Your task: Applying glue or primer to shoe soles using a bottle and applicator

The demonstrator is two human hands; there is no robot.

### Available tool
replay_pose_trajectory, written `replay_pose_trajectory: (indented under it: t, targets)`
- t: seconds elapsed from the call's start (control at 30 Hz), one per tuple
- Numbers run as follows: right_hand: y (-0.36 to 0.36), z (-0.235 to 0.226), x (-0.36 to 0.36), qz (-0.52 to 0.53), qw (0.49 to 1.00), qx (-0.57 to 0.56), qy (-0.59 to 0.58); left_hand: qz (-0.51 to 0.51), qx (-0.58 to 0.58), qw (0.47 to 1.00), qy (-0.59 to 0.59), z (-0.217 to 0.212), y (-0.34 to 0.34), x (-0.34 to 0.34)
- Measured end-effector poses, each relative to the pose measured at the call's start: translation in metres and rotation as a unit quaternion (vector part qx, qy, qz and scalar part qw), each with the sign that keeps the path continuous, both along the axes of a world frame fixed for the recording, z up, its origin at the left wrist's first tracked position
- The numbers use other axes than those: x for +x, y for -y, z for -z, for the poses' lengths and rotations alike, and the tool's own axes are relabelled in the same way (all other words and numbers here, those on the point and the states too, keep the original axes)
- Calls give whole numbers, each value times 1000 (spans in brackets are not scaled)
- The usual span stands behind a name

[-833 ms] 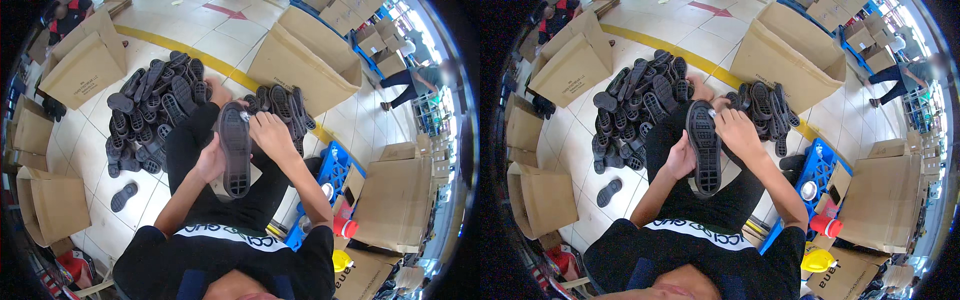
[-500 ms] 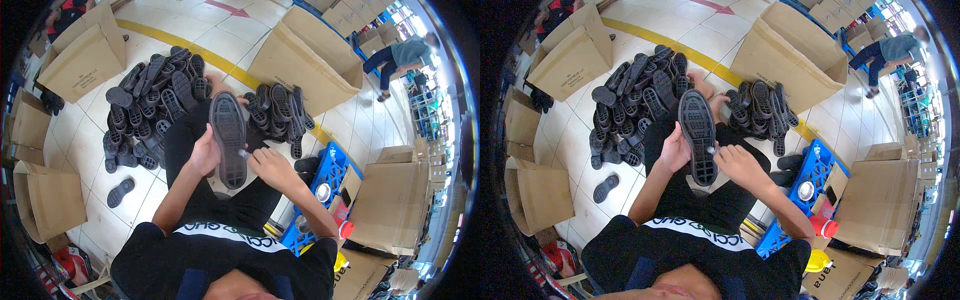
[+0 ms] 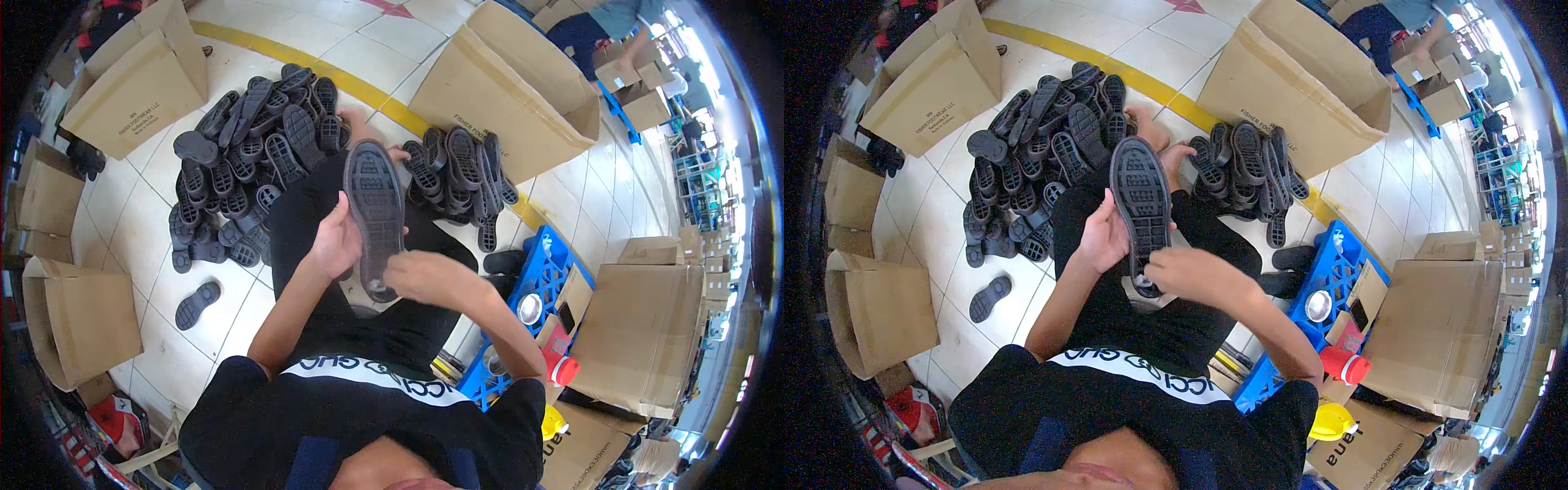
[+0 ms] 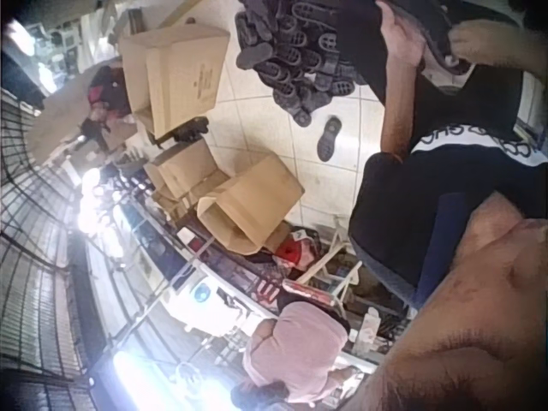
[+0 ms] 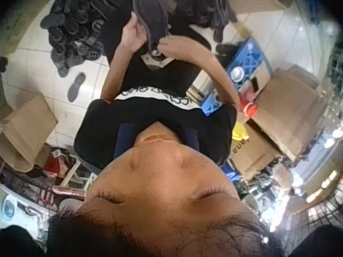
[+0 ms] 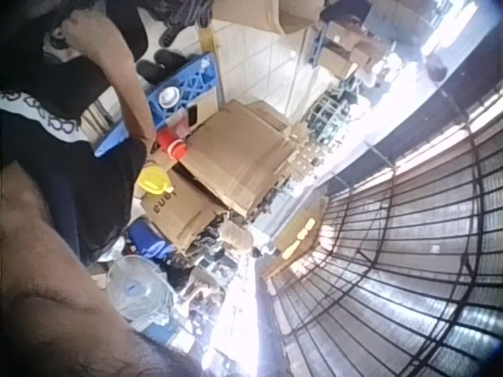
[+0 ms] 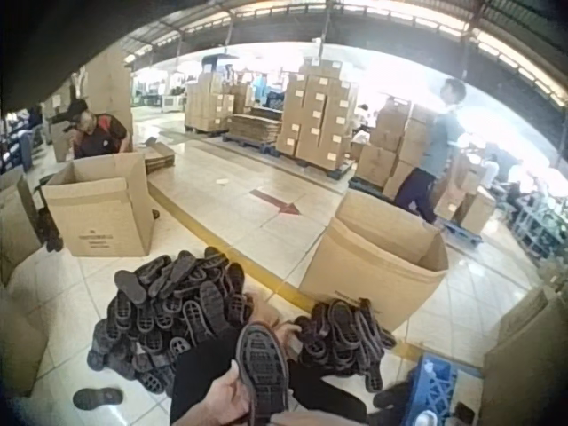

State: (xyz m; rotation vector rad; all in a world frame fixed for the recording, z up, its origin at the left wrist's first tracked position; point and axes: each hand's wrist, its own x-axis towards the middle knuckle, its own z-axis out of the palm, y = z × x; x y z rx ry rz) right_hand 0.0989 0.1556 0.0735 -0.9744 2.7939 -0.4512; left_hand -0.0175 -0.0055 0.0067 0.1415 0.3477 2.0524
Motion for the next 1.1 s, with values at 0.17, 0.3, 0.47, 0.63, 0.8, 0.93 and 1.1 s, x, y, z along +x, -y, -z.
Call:
replay_pose_trajectory:
  t: [0.17, 0.3, 0.47, 0.63, 0.8, 0.93, 1.1]
  targets:
    - [-19, -8, -51, 93, 992, 4, -83, -21, -52, 998, -14, 4, 1, 8]
    - [-20, -15, -61, 102, 981, -30, -163, -14, -56, 998, 17, -3, 5, 8]
    - [-4, -9, -32, 77, 972, 94, -201, -38, -54, 998, 9, 1, 5, -1]
    - [11, 3, 24, 43, 974, 106, -196, -27, -8, 999, 40, -2, 7, -7]
    - [12, 18, 54, -2, 993, 31, -114, -35, -27, 997, 60, 3, 10, -8]
    - [-1, 4, 41, 103, 987, 4, -127, -28, -59, 996, 54, 7, -4, -3]
    - [-17, 40, 39, 244, 937, -185, -167, -67, -185, 978, 67, 62, -17, 6]
